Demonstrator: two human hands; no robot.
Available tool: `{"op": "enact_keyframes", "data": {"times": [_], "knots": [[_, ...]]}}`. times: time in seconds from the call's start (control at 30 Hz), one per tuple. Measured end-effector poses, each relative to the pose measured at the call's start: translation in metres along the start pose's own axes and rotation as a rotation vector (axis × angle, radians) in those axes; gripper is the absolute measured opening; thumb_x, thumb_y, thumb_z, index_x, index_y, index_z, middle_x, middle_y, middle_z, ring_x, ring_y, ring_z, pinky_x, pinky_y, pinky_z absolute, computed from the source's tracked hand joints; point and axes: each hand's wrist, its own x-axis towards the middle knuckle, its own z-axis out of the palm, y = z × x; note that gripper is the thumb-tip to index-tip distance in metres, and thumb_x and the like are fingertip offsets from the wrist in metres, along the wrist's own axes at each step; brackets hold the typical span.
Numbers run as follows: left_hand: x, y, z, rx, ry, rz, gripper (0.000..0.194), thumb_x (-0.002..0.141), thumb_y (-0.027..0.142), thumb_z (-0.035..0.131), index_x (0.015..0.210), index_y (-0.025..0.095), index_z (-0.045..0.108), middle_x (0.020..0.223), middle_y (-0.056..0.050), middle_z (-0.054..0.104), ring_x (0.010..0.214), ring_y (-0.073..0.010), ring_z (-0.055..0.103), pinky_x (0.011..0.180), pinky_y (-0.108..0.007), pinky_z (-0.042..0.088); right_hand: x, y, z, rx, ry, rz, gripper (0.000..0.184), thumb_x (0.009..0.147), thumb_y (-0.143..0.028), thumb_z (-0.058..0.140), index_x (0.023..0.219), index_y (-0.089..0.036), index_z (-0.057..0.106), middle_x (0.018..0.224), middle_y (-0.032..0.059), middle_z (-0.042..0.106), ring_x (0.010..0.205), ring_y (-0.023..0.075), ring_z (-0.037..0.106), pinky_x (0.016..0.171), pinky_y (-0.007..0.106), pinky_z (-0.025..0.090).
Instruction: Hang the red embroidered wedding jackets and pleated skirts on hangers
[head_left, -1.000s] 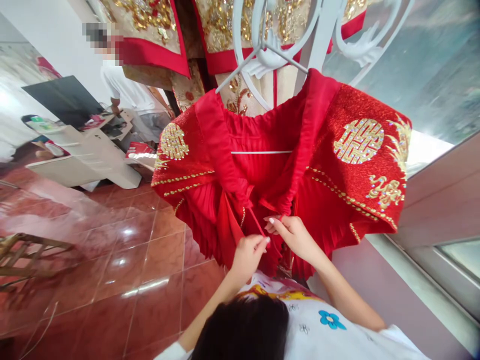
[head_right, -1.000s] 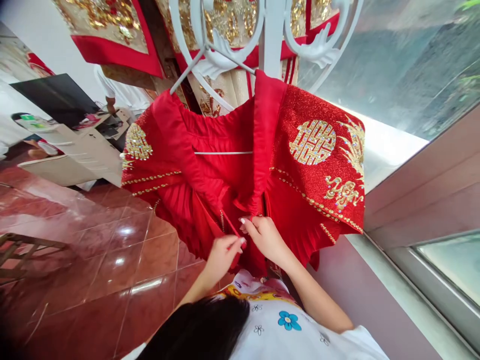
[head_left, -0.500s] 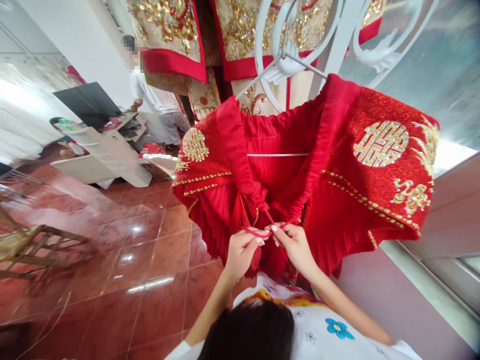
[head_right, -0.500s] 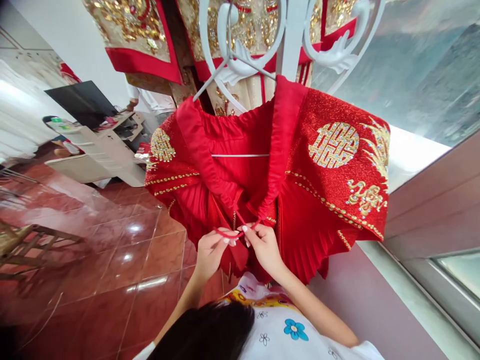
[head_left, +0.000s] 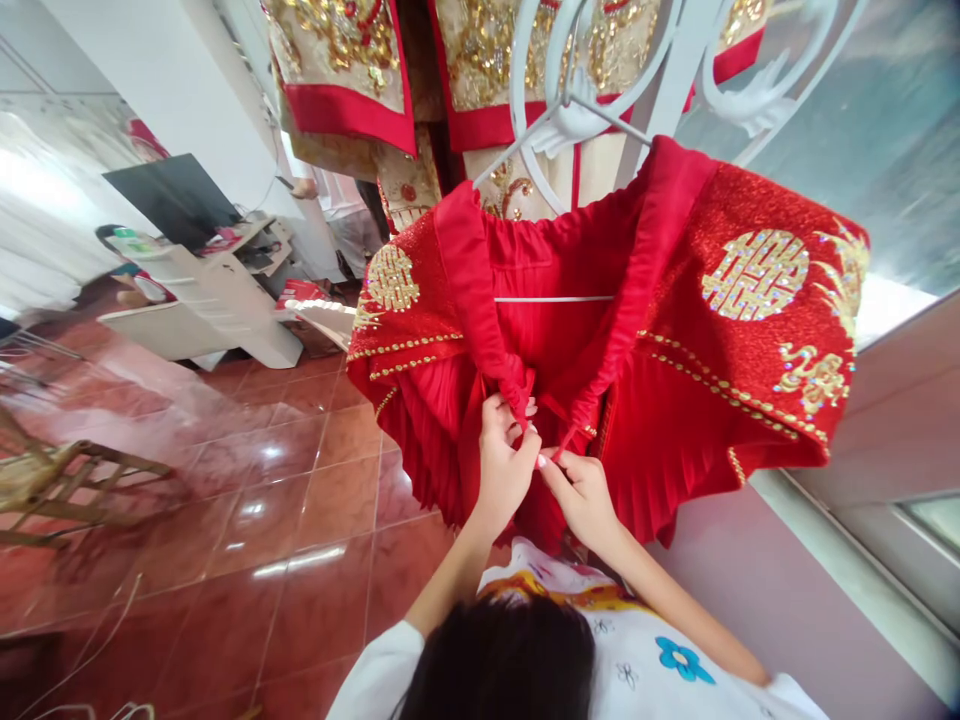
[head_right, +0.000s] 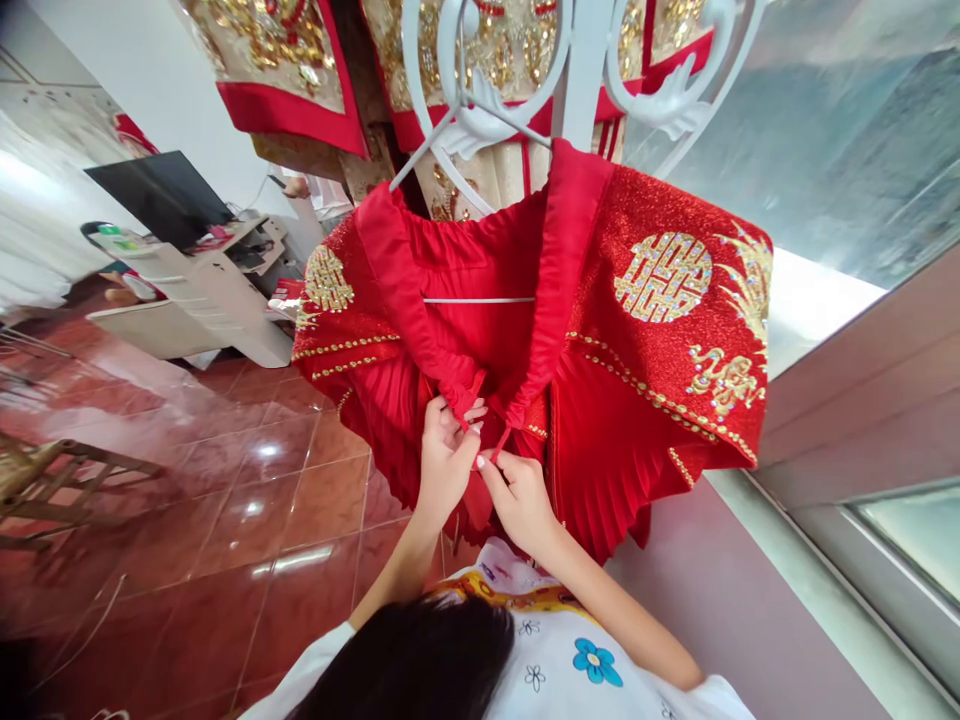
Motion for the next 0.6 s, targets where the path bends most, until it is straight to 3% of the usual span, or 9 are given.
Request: {"op": "enact_keyframes", "data": {"times": [0.1, 0.23, 0.4, 0.5, 0.6], "knots": [[0.001, 0.006, -0.006, -0.113, -0.078, -0.160, 0.039, 0.075, 0.020, 0.064, 0.109, 0.017, 0.046, 0.083, -0.004, 0.069, 0.073, -0.0148, 0.067, 0.072, -0.028, 0.054, -0.001, -0.001, 0.001, 0.044, 0.012, 0.030, 0.037, 0.089, -0.038, 0.045, 0.073, -0.011, 0.064, 0.057, 0.0002, 0.054, 0.048, 0.0063, 0.041, 0.049, 0.018, 0.035], [0.002, 0.004, -0.013, -0.305, -0.076, -0.295, 0.042, 0.061, 0.027, 0.081, 0.092, 0.015, 0.056, 0.072, -0.001, 0.068, 0.065, -0.0138, 0.065, 0.069, -0.027, 0.054, -0.003, 0.001, 0.002, 0.064, -0.004, 0.092, 0.035, 0.083, -0.043, 0.053, 0.075, -0.011, 0.063, 0.050, -0.0032, 0.043, 0.046, 0.0053, 0.031, 0.045, 0.018, 0.029], [-0.001, -0.018, -0.015, -0.585, 0.068, -0.418, 0.032, 0.058, 0.021, 0.080, 0.079, 0.015, 0.057, 0.071, 0.001, 0.064, 0.067, -0.0093, 0.062, 0.069, -0.022, 0.050, -0.001, 0.002, 0.000, 0.112, 0.029, 0.152, 0.039, 0.083, -0.046, 0.052, 0.070, -0.010, 0.062, 0.052, -0.0016, 0.045, 0.049, 0.0057, 0.032, 0.047, 0.019, 0.028], [-0.004, -0.019, -0.027, -0.655, 0.157, -0.414, 0.016, 0.070, 0.021, 0.066, 0.073, 0.016, 0.052, 0.067, 0.003, 0.056, 0.065, -0.0065, 0.057, 0.069, -0.021, 0.047, 0.001, 0.002, -0.003, 0.155, 0.019, 0.211, 0.041, 0.082, -0.048, 0.054, 0.068, -0.011, 0.062, 0.051, -0.0009, 0.045, 0.048, 0.0060, 0.032, 0.047, 0.020, 0.027], [-0.010, -0.007, -0.055, -0.639, 0.115, -0.240, 0.022, 0.081, 0.037, 0.054, 0.073, 0.017, 0.049, 0.058, 0.006, 0.043, 0.054, -0.0043, 0.048, 0.068, -0.021, 0.045, 0.002, -0.001, -0.007, 0.193, -0.004, 0.227, 0.045, 0.079, -0.053, 0.055, 0.065, -0.012, 0.063, 0.053, 0.0004, 0.048, 0.048, 0.0061, 0.031, 0.047, 0.021, 0.027]]}}
